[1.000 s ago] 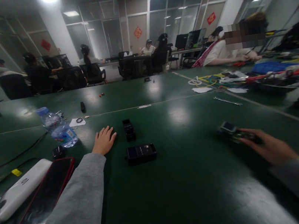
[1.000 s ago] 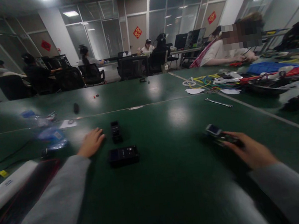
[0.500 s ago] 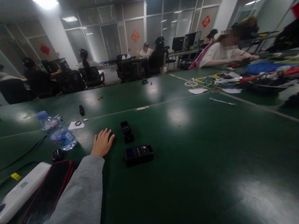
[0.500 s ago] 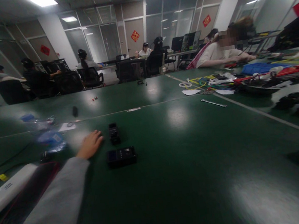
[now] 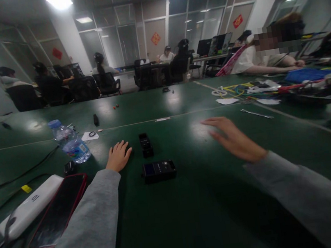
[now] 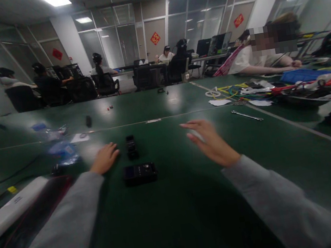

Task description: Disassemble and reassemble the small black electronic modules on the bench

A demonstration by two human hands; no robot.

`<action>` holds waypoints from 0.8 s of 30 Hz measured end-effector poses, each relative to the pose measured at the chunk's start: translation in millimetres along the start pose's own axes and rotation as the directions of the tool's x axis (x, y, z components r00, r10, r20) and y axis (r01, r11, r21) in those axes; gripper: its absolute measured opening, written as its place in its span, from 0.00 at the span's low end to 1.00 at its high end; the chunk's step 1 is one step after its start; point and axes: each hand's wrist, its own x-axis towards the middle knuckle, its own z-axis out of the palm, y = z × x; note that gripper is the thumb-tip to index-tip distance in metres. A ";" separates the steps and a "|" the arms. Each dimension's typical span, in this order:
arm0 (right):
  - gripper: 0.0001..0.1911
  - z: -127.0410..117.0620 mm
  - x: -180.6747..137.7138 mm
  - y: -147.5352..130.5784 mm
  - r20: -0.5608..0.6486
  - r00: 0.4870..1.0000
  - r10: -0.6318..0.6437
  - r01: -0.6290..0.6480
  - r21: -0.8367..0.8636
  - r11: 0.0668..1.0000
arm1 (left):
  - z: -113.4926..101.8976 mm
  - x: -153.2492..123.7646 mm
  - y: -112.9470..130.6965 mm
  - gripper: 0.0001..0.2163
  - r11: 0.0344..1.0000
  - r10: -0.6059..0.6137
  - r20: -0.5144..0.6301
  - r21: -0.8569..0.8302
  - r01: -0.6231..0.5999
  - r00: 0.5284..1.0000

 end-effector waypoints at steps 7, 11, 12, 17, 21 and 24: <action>0.21 132.7 100.8 -78.6 0.373 0.916 -0.148 0.066 0.224 0.972 | -1.9 -0.8 1.0 0.26 1.000 -0.008 -0.010 -0.012 0.008 1.000; 0.23 150.9 101.3 -71.3 0.433 0.895 -0.106 0.006 0.226 0.974 | -3.3 -1.7 2.3 0.26 1.000 -0.012 -0.008 -0.016 0.012 1.000; 0.23 149.4 97.5 -65.4 0.411 0.908 -0.082 -0.007 0.210 0.978 | -3.6 -1.7 2.4 0.26 1.000 -0.014 -0.003 -0.021 0.014 1.000; 0.17 123.3 54.0 -11.5 0.214 0.976 0.042 -0.051 0.040 0.998 | -4.0 -2.0 3.1 0.27 0.999 -0.020 0.006 -0.026 0.020 1.000; 0.29 66.9 -12.4 63.4 0.177 0.974 0.139 -0.147 0.032 0.989 | -3.6 -2.5 3.6 0.27 1.000 -0.016 -0.001 -0.022 0.016 1.000; 0.29 -1.7 -71.9 107.6 0.203 0.925 0.322 -0.323 -0.030 0.946 | -3.0 -2.7 3.2 0.27 0.999 -0.013 -0.003 -0.029 0.013 1.000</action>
